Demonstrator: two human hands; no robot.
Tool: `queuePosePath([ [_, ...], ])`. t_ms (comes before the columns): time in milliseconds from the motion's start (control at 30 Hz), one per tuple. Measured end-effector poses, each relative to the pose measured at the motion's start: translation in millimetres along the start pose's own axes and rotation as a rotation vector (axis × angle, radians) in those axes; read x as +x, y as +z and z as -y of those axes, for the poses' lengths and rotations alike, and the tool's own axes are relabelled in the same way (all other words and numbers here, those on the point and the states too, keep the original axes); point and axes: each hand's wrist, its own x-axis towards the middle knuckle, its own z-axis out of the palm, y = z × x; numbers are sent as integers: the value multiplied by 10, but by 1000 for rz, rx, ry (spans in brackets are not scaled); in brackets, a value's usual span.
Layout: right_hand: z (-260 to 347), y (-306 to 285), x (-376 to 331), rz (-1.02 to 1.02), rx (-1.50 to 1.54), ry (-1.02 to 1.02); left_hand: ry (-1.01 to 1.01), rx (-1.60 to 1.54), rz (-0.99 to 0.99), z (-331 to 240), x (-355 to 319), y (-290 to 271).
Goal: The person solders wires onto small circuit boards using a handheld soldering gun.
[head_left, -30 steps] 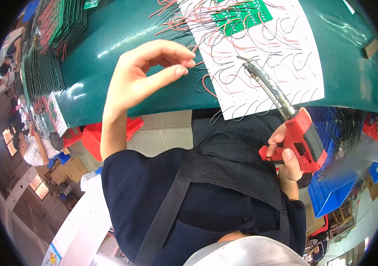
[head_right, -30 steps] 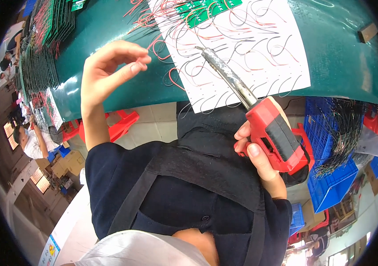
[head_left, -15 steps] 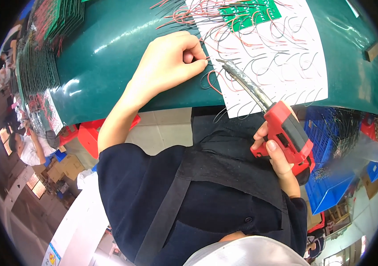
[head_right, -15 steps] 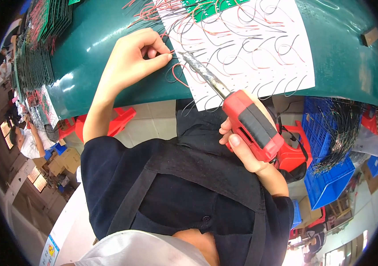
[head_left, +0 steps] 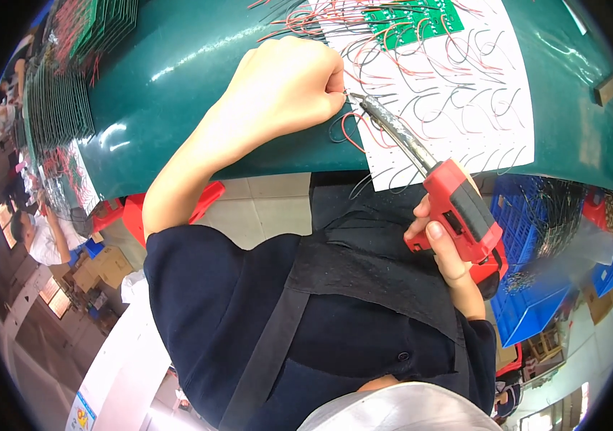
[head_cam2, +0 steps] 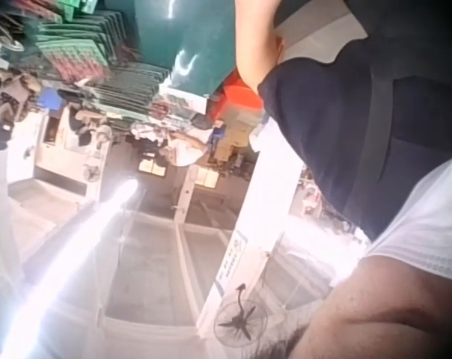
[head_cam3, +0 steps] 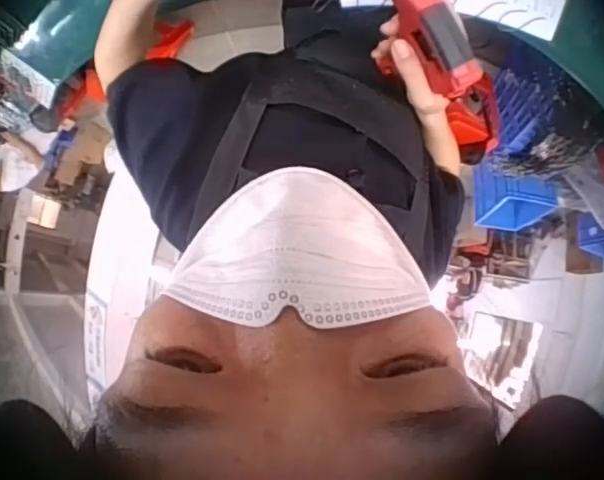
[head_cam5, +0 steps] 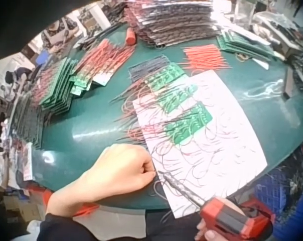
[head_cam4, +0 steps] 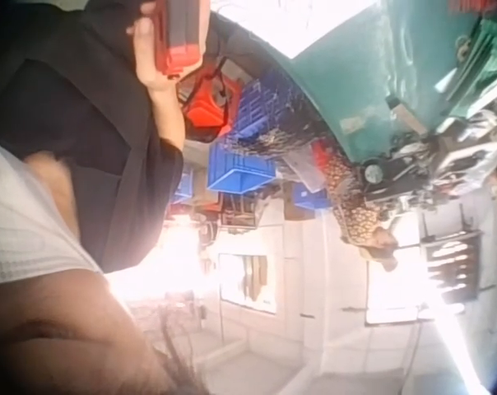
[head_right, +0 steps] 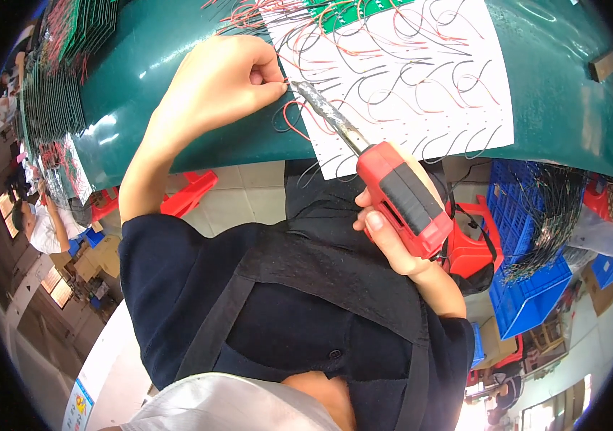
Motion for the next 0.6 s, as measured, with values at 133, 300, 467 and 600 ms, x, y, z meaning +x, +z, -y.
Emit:
queuePosePath([
  [133, -31, -27, 47, 35, -1, -20, -15, 37, 7, 1, 53, -6],
  [300, 6, 8, -12, -3, -41, -16, -13, 41, 10, -2, 43, -11],
  [467, 4, -55, -49, -59, 50, -153, -40, 67, 61, -30, 36, -15],
  [600, -1, -112, -63, -126, 108, -234, -38, 57, 75, -30, 45, -22],
])
